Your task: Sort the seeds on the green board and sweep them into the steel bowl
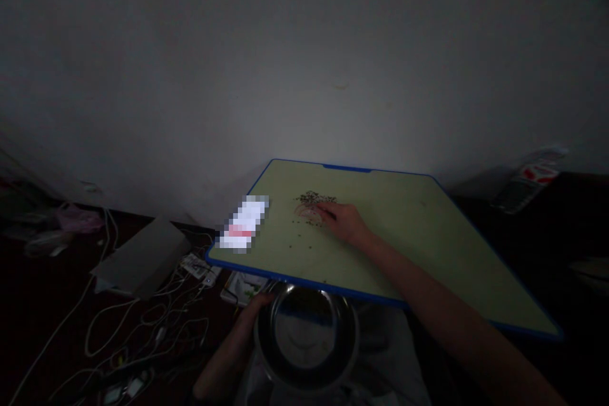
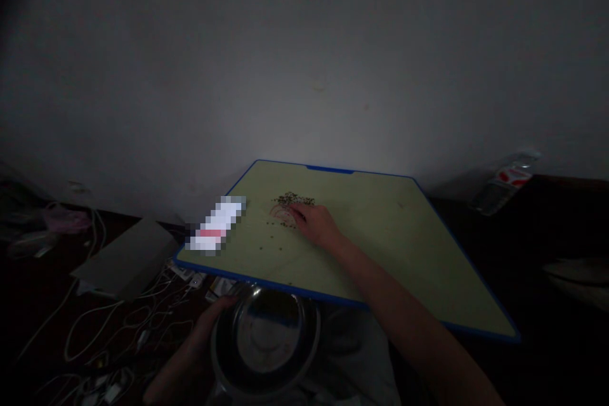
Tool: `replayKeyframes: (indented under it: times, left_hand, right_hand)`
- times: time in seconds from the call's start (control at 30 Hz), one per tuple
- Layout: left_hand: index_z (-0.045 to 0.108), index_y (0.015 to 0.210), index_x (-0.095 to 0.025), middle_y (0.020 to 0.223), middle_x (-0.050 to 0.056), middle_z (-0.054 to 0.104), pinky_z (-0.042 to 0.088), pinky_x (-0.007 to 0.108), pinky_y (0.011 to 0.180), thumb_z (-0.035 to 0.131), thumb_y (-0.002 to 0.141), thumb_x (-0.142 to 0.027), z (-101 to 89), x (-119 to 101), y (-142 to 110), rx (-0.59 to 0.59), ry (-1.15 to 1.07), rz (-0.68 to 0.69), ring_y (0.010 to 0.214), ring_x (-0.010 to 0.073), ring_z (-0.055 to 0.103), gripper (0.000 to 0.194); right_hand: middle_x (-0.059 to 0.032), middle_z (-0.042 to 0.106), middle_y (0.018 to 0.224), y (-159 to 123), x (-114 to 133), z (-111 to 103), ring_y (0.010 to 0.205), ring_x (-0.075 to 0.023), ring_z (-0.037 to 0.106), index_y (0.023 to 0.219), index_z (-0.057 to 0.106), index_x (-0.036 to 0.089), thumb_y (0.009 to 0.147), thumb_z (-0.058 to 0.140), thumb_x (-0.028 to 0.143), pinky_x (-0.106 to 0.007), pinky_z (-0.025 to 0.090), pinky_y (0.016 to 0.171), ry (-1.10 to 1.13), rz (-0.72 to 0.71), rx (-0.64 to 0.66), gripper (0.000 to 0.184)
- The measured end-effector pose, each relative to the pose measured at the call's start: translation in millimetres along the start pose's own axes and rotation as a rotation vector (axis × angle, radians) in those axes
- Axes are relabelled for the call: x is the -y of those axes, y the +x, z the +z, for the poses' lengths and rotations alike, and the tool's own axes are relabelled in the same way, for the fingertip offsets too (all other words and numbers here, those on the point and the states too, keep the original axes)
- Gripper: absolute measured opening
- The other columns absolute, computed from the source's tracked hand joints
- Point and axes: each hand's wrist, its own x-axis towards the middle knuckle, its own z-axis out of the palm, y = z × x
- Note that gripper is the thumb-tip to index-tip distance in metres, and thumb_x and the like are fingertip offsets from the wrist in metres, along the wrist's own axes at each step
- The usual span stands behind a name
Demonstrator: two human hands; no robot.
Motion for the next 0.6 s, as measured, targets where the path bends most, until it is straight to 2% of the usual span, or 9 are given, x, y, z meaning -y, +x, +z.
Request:
replayKeyframes:
  times: [0.23, 0.3, 0.43, 0.5, 0.57, 0.6]
  left_hand:
    - [0.066, 0.055, -0.016, 0.047, 0.006, 0.067, 0.048, 0.044, 0.085, 0.072, 0.057, -0.014, 0.8, -9, 1, 0.023, 0.08, -0.072, 0.085, 0.0356, 0.069, 0.007]
    - [0.068, 0.058, -0.015, 0.051, 0.006, 0.069, 0.049, 0.042, 0.084, 0.072, 0.06, -0.018, 0.3, -8, -5, 0.022, 0.058, -0.06, 0.082, 0.0331, 0.07, 0.006]
    - [0.072, 0.067, -0.016, 0.061, 0.005, 0.074, 0.052, 0.037, 0.075, 0.071, 0.066, -0.031, -1.5, -5, -16, -0.013, -0.013, -0.044, 0.07, 0.0262, 0.071, 0.015]
    - [0.069, 0.061, -0.017, 0.057, 0.002, 0.073, 0.053, 0.035, 0.07, 0.072, 0.065, -0.025, -1.7, -7, -14, -0.039, 0.013, -0.067, 0.063, 0.0239, 0.069, 0.009]
    - [0.065, 0.052, -0.017, 0.049, 0.001, 0.069, 0.053, 0.034, 0.066, 0.072, 0.06, -0.014, -1.8, -9, -8, -0.04, 0.072, -0.101, 0.056, 0.0226, 0.067, 0.011]
    - [0.066, 0.053, -0.017, 0.048, 0.001, 0.069, 0.053, 0.035, 0.066, 0.072, 0.061, -0.015, -2.0, -9, -6, -0.026, 0.079, -0.104, 0.056, 0.0231, 0.067, 0.01]
  right_hand:
    - [-0.0033, 0.074, 0.097, 0, 0, 0, 0.079, -0.0183, 0.07, 0.108, 0.07, 0.026, 0.089, 0.049, 0.025, -0.03, 0.053, 0.076, -0.009, -0.015, 0.003, 0.028]
    - [-0.003, 0.074, 0.098, 0, 1, -1, 0.08, -0.0182, 0.07, 0.107, 0.071, 0.026, 0.089, 0.049, 0.024, -0.03, 0.053, 0.076, -0.004, -0.008, 0.002, 0.028]
    - [-0.0038, 0.074, 0.099, 0, 1, -1, 0.08, -0.0187, 0.07, 0.109, 0.07, 0.025, 0.089, 0.049, 0.025, -0.031, 0.053, 0.077, 0.011, -0.007, 0.01, 0.029]
    - [-0.0041, 0.074, 0.099, -1, 1, 0, 0.081, -0.019, 0.07, 0.109, 0.07, 0.025, 0.089, 0.049, 0.025, -0.031, 0.053, 0.078, 0.016, -0.011, 0.007, 0.029]
    - [-0.0037, 0.074, 0.099, -1, 0, 0, 0.082, -0.0186, 0.07, 0.108, 0.071, 0.025, 0.089, 0.049, 0.025, -0.03, 0.053, 0.077, 0.012, -0.011, 0.0, 0.028]
    - [-0.0035, 0.074, 0.099, -1, 0, 1, 0.081, -0.0183, 0.07, 0.108, 0.071, 0.026, 0.089, 0.049, 0.025, -0.03, 0.053, 0.077, 0.008, -0.012, -0.001, 0.028]
